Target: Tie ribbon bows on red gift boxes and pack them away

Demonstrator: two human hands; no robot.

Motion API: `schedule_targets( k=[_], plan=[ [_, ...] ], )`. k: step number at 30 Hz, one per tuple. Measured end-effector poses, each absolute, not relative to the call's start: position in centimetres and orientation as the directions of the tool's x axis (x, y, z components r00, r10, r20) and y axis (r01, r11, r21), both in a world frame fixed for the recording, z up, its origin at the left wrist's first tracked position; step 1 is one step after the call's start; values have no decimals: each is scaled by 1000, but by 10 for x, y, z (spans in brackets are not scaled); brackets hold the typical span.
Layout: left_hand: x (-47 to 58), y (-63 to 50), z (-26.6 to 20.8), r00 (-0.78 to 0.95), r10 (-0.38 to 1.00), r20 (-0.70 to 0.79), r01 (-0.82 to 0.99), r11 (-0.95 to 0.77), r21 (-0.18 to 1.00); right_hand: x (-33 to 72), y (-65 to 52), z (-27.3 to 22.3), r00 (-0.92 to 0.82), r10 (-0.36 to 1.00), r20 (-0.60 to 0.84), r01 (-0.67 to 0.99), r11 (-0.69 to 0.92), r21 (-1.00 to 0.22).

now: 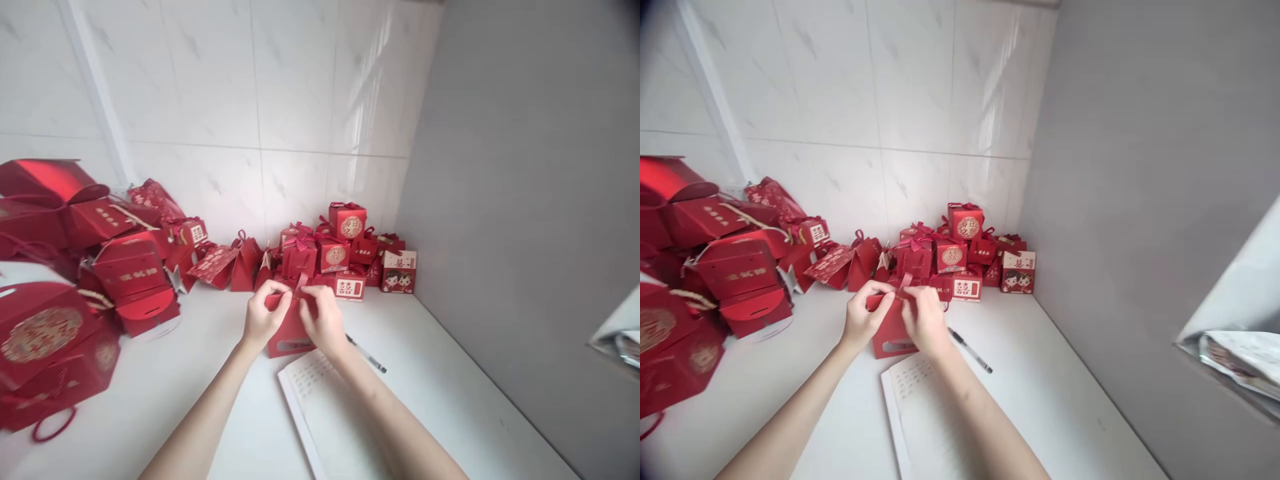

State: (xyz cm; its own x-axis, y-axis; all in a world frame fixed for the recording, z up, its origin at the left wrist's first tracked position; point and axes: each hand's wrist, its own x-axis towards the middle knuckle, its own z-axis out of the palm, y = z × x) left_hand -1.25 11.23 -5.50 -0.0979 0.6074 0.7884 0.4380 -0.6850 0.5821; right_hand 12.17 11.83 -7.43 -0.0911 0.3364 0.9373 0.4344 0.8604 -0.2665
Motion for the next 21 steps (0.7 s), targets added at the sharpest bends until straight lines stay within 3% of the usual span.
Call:
schedule_targets(
  k=[4,11,16,21],
  plan=[
    [-13,104,-53,-49,592,804,461,-701,544,123,118,-78,-76,317,945,463,851,-248],
    [-17,99,-38,160,491,856,608,-732,307,123,119,-81,-72,324,943,479,841,-252],
    [-12,101,-41,125,603,788,616,-669,415,122,121,-81,-62,353,934,488,826,-280],
    [-10,103,-43,119,579,806,547,-716,434,122,124,-82,-47,359,932,471,831,-296]
  ],
)
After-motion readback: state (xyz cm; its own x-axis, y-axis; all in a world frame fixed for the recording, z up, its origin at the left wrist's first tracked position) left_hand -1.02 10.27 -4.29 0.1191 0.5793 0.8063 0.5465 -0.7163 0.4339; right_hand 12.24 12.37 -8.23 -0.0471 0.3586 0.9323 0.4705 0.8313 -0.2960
